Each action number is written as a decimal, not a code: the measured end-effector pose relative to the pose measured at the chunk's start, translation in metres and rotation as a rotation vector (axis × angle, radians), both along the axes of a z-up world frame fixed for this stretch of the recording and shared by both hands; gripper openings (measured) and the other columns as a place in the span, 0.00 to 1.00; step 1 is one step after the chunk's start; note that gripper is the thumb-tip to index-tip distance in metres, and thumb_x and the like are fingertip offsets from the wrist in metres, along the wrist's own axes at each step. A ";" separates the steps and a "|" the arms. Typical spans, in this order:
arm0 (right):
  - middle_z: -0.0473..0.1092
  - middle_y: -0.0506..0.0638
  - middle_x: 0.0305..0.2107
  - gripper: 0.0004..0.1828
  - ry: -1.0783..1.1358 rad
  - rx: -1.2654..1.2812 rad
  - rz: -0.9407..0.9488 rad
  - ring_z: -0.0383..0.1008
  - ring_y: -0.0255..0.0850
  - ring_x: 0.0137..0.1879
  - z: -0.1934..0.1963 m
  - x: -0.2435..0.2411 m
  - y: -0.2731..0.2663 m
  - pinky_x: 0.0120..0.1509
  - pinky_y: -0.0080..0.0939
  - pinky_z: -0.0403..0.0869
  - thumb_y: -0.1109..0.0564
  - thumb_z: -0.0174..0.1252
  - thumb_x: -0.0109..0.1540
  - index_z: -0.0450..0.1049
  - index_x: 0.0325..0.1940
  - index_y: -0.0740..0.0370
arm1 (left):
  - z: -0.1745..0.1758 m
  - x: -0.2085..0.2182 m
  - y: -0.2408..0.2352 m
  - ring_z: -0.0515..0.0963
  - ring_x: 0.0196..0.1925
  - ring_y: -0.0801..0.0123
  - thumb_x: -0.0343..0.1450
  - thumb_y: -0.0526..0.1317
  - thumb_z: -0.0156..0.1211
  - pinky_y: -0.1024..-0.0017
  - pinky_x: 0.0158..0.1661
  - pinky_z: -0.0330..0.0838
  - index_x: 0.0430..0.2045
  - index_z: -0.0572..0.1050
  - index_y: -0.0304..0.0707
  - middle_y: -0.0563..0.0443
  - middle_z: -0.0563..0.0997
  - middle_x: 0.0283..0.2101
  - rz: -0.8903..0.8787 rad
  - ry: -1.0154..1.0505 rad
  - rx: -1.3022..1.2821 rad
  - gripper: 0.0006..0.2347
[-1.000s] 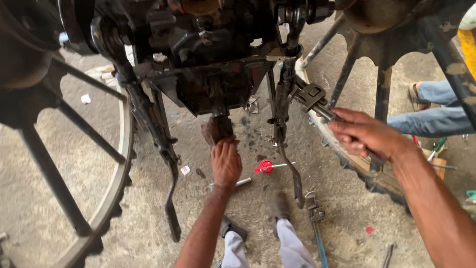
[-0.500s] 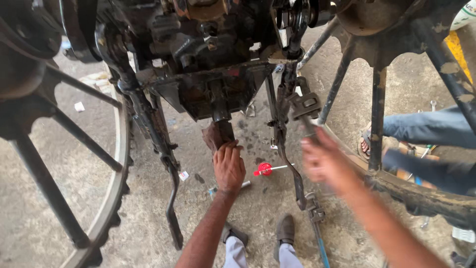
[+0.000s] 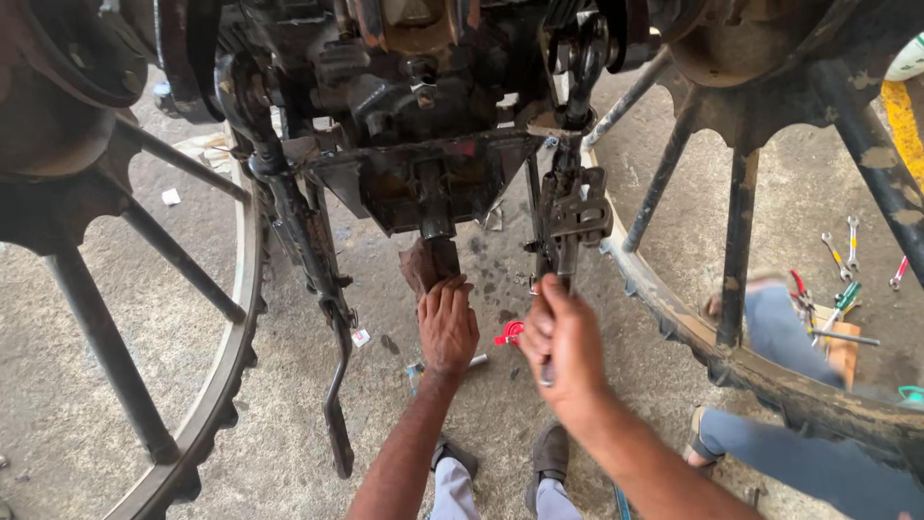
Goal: The person uses a pipe wrench and a smaller wrench to loosen and remove a heavy metal component from the rear of a tractor. They wipe the part with a cloth and then reattach it using the wrenches.
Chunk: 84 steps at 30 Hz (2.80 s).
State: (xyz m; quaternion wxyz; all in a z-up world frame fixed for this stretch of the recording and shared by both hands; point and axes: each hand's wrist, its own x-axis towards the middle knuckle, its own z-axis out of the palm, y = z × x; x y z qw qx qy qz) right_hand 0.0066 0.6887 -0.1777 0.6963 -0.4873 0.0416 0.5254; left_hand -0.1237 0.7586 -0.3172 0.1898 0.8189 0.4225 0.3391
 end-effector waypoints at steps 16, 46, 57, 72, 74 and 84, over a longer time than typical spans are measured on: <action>0.60 0.42 0.15 0.07 -0.057 0.013 -0.430 0.57 0.32 0.18 -0.044 -0.111 0.152 0.19 0.37 0.59 0.55 0.47 0.67 0.67 0.39 0.59 | -0.047 -0.007 -0.011 0.71 0.63 0.52 0.65 0.35 0.58 0.53 0.61 0.61 0.50 0.72 0.36 0.45 0.76 0.56 0.034 0.187 -0.090 0.18; 0.52 0.40 0.15 0.19 -0.380 -0.401 1.022 0.51 0.29 0.13 0.056 0.227 -0.014 0.11 0.29 0.52 0.48 0.56 0.63 0.70 0.50 0.65 | -0.008 -0.001 -0.001 0.72 0.62 0.55 0.66 0.33 0.56 0.54 0.61 0.63 0.46 0.75 0.37 0.48 0.76 0.57 0.026 0.059 0.049 0.14; 0.66 0.47 0.18 0.19 -1.498 -0.802 1.463 0.60 0.33 0.16 0.014 0.233 0.001 0.16 0.37 0.65 0.44 0.48 0.68 0.72 0.57 0.55 | -0.021 0.000 -0.002 0.72 0.63 0.55 0.67 0.34 0.57 0.53 0.62 0.63 0.45 0.75 0.37 0.47 0.76 0.58 0.029 0.120 0.034 0.13; 0.77 0.45 0.27 0.15 -2.551 -0.673 1.325 0.76 0.41 0.29 -0.031 0.333 0.111 0.34 0.47 0.76 0.37 0.57 0.67 0.83 0.45 0.43 | 0.001 -0.002 0.001 0.73 0.63 0.56 0.67 0.33 0.58 0.55 0.61 0.64 0.44 0.75 0.37 0.47 0.76 0.57 0.015 0.045 0.049 0.12; 0.79 0.45 0.29 0.14 -2.503 -0.572 1.296 0.77 0.44 0.31 -0.045 0.342 0.124 0.37 0.50 0.77 0.36 0.59 0.64 0.82 0.45 0.41 | 0.001 -0.004 0.001 0.73 0.63 0.57 0.68 0.33 0.58 0.56 0.62 0.64 0.44 0.75 0.37 0.48 0.76 0.57 0.018 0.051 0.052 0.11; 0.74 0.48 0.21 0.18 -2.624 0.146 1.129 0.74 0.42 0.26 -0.068 0.372 0.178 0.34 0.40 0.72 0.41 0.63 0.70 0.80 0.32 0.53 | -0.003 0.002 -0.005 0.73 0.62 0.58 0.67 0.33 0.59 0.56 0.60 0.64 0.43 0.75 0.38 0.50 0.77 0.57 0.072 0.125 0.092 0.12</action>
